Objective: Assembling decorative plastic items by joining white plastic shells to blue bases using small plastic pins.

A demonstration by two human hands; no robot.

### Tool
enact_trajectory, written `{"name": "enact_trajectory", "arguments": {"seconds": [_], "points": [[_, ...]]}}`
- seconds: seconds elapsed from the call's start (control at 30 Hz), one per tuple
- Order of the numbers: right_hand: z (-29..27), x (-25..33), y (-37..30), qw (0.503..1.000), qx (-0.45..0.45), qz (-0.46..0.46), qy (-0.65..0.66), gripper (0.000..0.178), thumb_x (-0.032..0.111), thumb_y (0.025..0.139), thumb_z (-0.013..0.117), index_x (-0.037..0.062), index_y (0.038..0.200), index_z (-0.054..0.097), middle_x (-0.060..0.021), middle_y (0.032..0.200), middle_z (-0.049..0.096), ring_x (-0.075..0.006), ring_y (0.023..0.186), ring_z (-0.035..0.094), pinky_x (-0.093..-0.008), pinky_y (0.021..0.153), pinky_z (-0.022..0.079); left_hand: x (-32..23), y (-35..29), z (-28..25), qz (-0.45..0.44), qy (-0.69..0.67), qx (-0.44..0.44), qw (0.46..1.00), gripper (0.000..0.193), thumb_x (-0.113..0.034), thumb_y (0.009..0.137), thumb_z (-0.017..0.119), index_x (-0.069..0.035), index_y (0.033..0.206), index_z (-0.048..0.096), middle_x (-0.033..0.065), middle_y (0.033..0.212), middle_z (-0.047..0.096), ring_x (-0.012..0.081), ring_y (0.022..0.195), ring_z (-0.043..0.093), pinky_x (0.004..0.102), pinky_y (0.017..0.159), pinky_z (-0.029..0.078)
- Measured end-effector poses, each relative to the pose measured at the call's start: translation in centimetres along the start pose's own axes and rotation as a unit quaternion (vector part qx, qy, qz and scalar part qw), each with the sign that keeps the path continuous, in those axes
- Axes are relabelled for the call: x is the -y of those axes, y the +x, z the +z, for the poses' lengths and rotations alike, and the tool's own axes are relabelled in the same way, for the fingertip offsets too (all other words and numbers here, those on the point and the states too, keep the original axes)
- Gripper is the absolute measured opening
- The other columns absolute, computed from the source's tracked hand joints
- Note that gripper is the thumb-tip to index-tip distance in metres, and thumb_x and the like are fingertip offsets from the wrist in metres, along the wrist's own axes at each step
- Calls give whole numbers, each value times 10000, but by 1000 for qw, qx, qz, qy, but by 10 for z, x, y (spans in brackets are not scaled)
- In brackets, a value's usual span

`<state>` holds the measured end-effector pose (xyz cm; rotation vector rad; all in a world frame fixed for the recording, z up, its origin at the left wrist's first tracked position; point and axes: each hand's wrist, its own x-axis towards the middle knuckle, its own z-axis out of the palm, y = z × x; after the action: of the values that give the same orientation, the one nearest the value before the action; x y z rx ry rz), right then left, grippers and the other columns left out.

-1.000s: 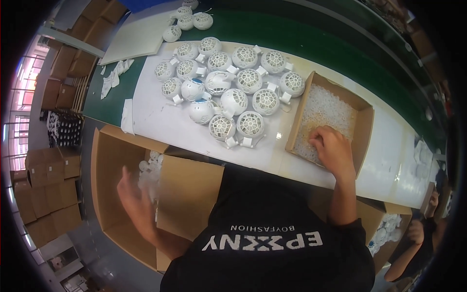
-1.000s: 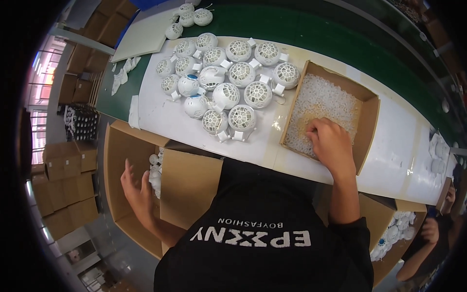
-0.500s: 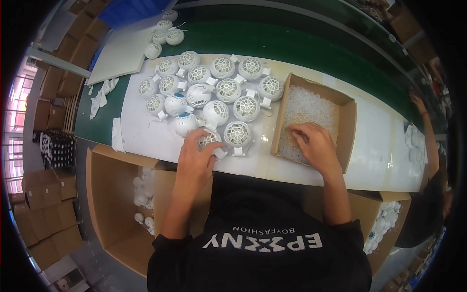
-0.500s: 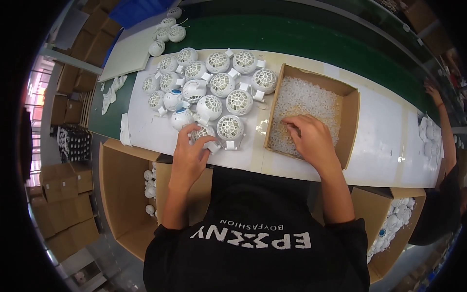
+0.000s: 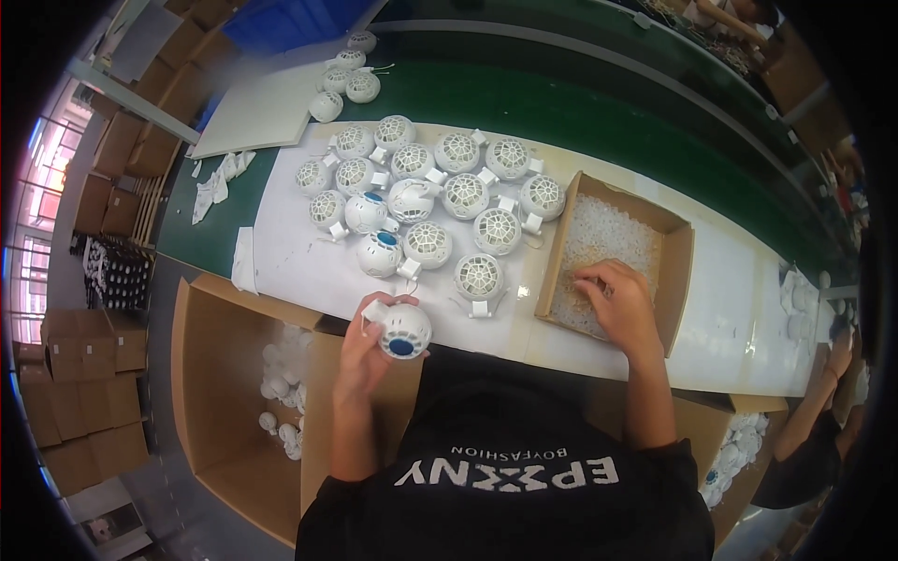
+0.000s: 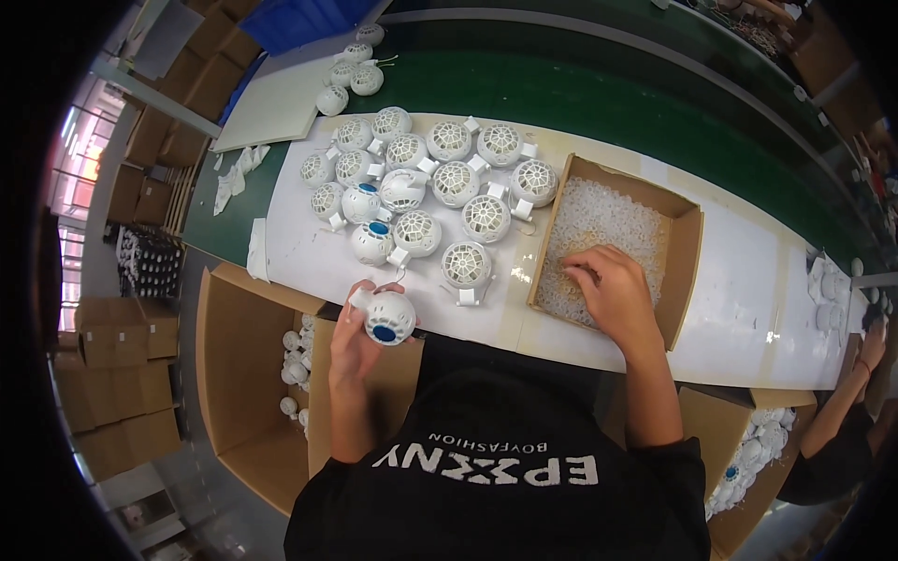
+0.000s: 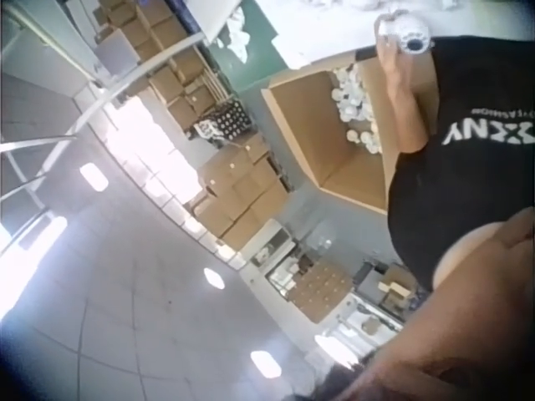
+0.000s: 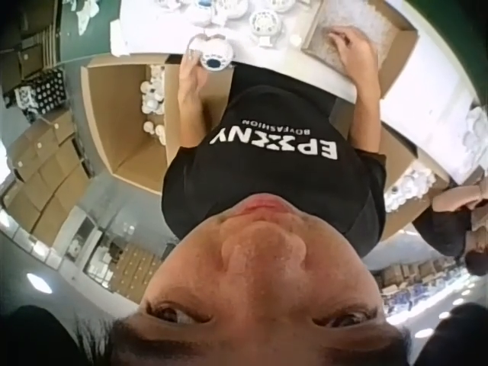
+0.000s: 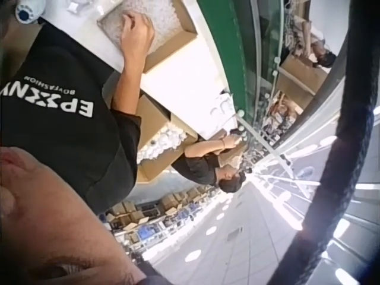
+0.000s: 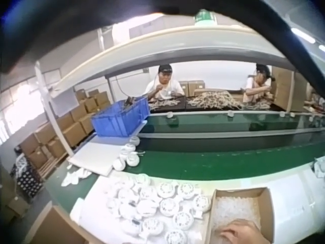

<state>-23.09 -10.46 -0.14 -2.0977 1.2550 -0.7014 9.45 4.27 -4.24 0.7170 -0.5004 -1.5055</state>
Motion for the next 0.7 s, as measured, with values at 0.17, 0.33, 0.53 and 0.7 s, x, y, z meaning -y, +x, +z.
{"name": "enact_trajectory", "arguments": {"seconds": [0.17, 0.33, 0.53, 0.7], "points": [[-6, 6, -6, 998, -35, 40, 44, 132, -32, 825, 722, -14, 955, 734, -113, 880, 725, -183, 748, 662, -292, 695, 511, 19, 26, 17, 2, -35, 62, 997, 298, -314, 1008, 569, -62, 1145, 488, 149, 1121, 565, 424, 1030, 643, 540, 717, 621], [-7, 25, -16, 970, -7, 81, 229, 130, -68, 839, 713, -48, 966, 732, -115, 934, 747, -150, 822, 683, -263, 751, 534, 42, 55, 45, 79, 170, 1, 982, 204, -217, 1000, 596, -38, 1074, 532, 132, 1024, 585, 429, 1032, 642, 536, 717, 626], [12, 63, -22, 920, 3, 51, 390, 143, -13, 880, 721, -46, 1017, 740, -108, 934, 762, -109, 834, 698, -231, 750, 550, 50, 63, 80, 185, 171, 54, 966, 112, 61, 875, 662, -6, 954, 619, 99, 945, 659, 310, 1062, 657, 404, 923, 504], [14, 62, -22, 915, -1, 49, 400, 137, -73, 875, 703, -64, 1011, 716, -158, 984, 749, -177, 902, 709, -286, 813, 559, 51, 59, 90, 204, 256, 63, 943, 160, 109, 813, 692, -7, 898, 624, 91, 924, 660, 309, 1072, 652, 407, 917, 500]]}}
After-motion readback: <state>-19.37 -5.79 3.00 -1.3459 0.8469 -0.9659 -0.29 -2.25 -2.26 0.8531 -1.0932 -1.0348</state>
